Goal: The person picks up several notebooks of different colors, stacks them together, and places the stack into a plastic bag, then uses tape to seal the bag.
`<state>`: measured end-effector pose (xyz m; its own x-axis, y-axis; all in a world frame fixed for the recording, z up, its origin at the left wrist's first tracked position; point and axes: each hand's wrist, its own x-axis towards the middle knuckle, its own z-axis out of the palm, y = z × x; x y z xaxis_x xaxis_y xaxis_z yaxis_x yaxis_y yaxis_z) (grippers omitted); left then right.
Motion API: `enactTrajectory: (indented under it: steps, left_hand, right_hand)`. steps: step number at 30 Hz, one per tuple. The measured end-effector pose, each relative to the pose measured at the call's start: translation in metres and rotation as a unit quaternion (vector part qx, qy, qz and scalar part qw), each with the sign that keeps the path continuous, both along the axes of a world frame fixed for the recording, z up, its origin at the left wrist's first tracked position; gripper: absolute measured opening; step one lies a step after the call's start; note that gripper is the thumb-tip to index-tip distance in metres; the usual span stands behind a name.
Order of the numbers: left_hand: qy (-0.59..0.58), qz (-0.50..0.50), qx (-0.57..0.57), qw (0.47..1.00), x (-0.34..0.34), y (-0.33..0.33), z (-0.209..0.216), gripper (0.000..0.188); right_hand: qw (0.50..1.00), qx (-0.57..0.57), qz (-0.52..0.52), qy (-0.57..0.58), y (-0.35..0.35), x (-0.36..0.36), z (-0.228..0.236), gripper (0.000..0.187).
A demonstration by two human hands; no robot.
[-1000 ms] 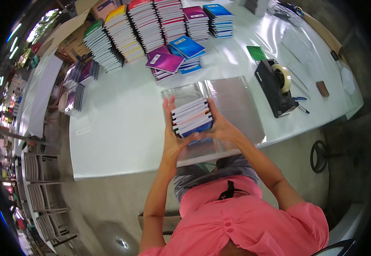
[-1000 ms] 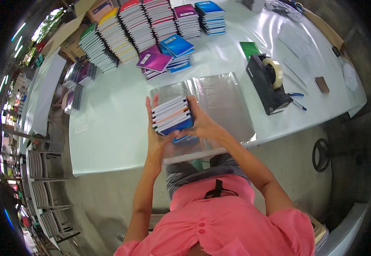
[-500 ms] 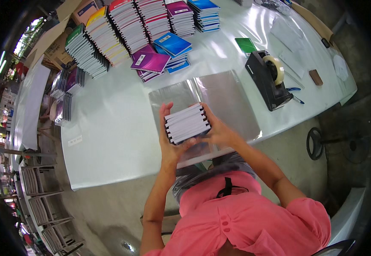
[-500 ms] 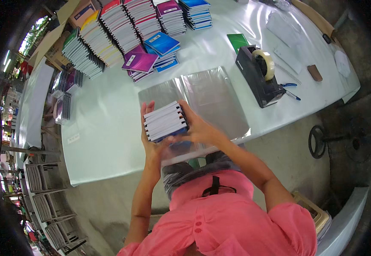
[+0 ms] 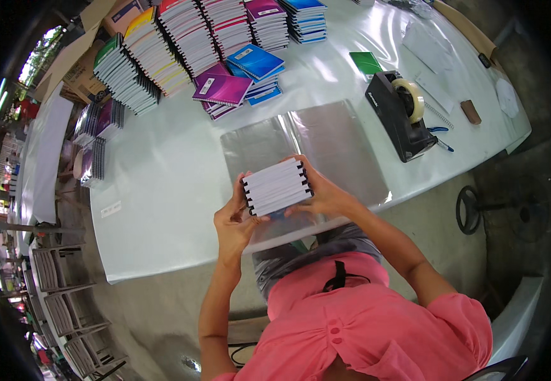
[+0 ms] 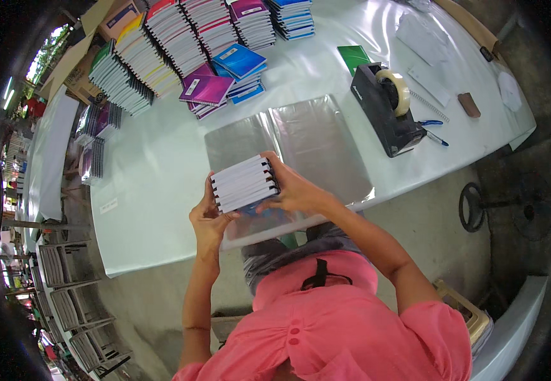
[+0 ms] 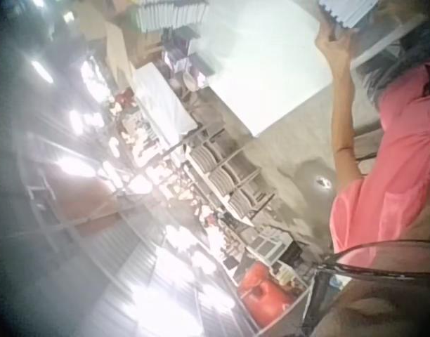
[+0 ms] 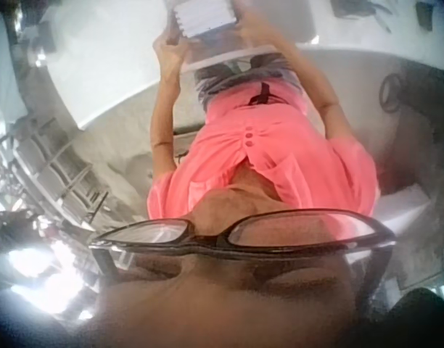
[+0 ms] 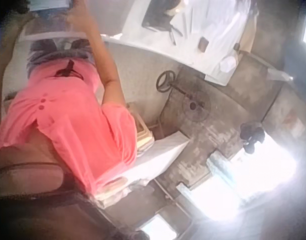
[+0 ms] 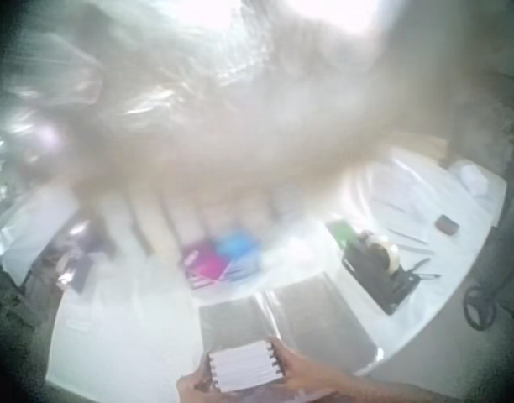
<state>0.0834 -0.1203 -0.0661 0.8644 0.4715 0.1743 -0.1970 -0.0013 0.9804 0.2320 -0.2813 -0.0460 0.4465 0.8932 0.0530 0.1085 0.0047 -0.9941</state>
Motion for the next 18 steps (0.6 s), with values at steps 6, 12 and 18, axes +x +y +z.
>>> enactTrajectory:
  steps: [6,12,18]
  left_hand:
    - [0.059,-0.002,-0.034,0.998,-0.003,-0.005,0.008,0.085]
    - [0.092,0.057,0.058,0.992,-0.005,-0.026,0.016,0.079]
    - [0.159,0.032,0.122,0.979,0.046,-0.014,0.057,0.056]
  right_hand:
    - [0.996,-0.021,-0.015,-0.088,-0.003,0.002,0.001,0.086]
    - [0.998,0.02,0.002,-0.068,-0.008,0.0,-0.003,0.085]
    - [0.997,-0.03,-0.064,0.044,-0.015,0.028,0.015,0.098]
